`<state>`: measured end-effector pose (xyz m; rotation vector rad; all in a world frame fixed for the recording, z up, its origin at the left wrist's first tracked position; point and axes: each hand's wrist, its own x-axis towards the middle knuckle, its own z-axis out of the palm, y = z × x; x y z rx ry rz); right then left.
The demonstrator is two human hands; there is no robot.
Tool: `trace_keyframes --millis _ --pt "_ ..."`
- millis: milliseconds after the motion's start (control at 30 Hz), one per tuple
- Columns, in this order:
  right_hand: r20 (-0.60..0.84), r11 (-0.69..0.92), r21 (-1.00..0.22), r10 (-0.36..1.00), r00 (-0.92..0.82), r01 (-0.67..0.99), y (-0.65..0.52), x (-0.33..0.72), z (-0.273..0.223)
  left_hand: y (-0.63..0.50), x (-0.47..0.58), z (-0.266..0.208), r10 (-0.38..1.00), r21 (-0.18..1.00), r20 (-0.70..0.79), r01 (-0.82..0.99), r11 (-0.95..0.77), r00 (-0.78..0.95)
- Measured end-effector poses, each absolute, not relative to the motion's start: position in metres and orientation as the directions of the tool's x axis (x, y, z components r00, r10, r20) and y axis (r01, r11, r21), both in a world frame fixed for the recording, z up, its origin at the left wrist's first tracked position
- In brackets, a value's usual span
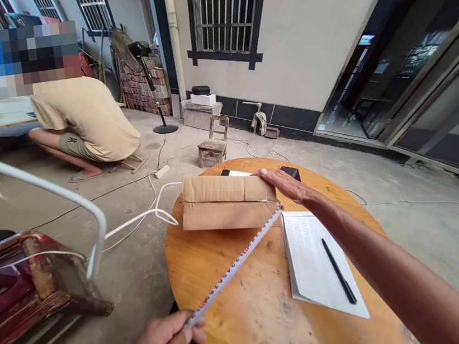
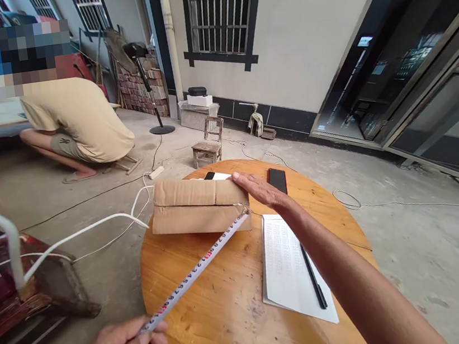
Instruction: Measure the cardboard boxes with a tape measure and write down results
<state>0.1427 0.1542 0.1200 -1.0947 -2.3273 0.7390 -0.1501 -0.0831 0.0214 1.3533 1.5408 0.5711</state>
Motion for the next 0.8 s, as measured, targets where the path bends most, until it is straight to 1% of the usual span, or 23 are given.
trace_keyframes --millis 100,200,233,300,433,600,667,767,800 --pt "0.153 0.558 -0.636 0.768 -0.622 0.533 0.145 0.145 0.124 -0.052 -0.165 0.053 0.911 0.76 -0.32 0.645 0.083 0.26" --pt "0.147 0.547 -0.667 0.762 -0.631 0.506 0.142 0.146 0.122 -0.016 -0.176 0.077 0.855 0.642 -0.337 0.76 -0.096 0.393" --pt "0.153 0.543 -0.679 0.763 -0.628 0.494 0.142 0.147 0.121 -0.005 -0.179 0.082 0.837 0.613 -0.342 0.777 -0.145 0.426" --pt "0.164 0.542 -0.692 0.762 -0.627 0.477 0.142 0.147 0.118 0.014 -0.185 0.088 0.792 0.604 -0.359 0.77 -0.207 0.494" --pt "0.168 0.543 -0.689 0.764 -0.623 0.48 0.139 0.145 0.118 0.041 -0.196 0.092 0.736 0.643 -0.398 0.739 -0.202 0.547" --pt "0.151 0.533 -0.686 0.77 -0.62 0.495 0.135 0.143 0.121 0.059 -0.204 0.105 0.706 0.632 -0.444 0.751 -0.189 0.551" --pt "0.144 0.523 -0.69 0.776 -0.614 0.501 0.132 0.142 0.122 0.064 -0.205 0.114 0.694 0.619 -0.473 0.765 -0.177 0.543" --pt "0.129 0.495 -0.696 0.799 -0.587 0.52 0.126 0.14 0.125 0.07 -0.206 0.128 0.686 0.571 -0.495 0.795 -0.206 0.533" --pt "0.123 0.486 -0.692 0.808 -0.577 0.533 0.124 0.138 0.127 0.07 -0.206 0.131 0.707 0.554 -0.477 0.803 -0.219 0.521"
